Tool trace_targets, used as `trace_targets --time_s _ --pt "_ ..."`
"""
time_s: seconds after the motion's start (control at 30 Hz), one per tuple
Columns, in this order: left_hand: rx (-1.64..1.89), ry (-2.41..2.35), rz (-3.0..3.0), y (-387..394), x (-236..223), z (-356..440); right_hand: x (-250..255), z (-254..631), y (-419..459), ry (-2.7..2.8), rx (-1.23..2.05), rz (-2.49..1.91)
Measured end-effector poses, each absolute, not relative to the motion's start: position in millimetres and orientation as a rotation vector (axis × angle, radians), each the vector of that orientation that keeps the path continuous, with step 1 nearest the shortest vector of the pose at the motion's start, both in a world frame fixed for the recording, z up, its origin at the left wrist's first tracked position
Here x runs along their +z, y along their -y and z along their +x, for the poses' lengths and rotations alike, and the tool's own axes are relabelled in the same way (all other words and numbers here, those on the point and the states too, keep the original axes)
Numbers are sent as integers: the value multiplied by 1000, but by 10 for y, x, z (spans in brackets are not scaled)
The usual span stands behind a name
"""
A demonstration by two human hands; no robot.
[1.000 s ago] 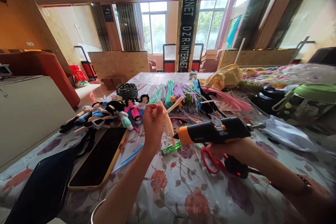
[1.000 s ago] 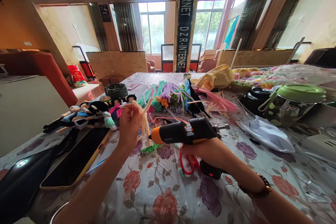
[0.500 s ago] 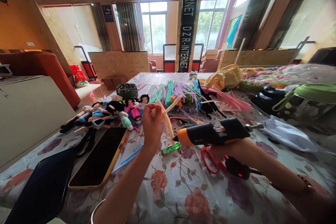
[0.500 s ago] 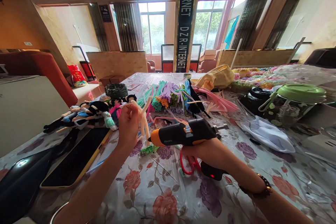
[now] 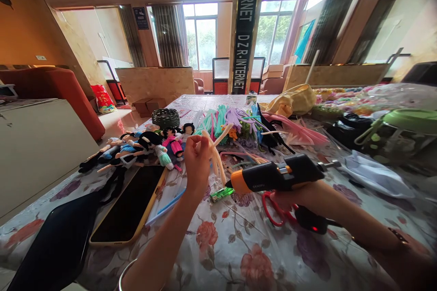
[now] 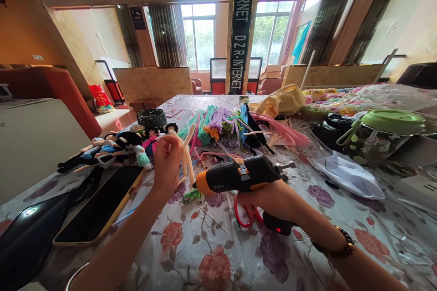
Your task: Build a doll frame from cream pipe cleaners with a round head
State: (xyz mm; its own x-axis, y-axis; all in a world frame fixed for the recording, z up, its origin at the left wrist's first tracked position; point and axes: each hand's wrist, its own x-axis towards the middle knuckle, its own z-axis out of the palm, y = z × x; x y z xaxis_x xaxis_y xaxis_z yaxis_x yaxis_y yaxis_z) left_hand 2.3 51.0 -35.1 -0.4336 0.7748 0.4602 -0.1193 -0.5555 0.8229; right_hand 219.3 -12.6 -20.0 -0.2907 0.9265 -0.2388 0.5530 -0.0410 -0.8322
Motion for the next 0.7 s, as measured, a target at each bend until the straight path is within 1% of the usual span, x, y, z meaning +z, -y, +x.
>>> trace_targets --time_s 0.27,0.5,0.63,0.7 --pt "2034 -975 1161 -503 -336 23 -160 2163 119 1736 1293 -1585" --pt "2034 -951 1107 -505 -336 31 -159 2209 67 1630 1235 -1668" --pt "2029 -938 1115 -518 -355 34 -175 2240 55 1634 1224 -1642" --pt "2019 -940 1117 -521 -366 34 -181 2251 52 1670 1161 -1614"
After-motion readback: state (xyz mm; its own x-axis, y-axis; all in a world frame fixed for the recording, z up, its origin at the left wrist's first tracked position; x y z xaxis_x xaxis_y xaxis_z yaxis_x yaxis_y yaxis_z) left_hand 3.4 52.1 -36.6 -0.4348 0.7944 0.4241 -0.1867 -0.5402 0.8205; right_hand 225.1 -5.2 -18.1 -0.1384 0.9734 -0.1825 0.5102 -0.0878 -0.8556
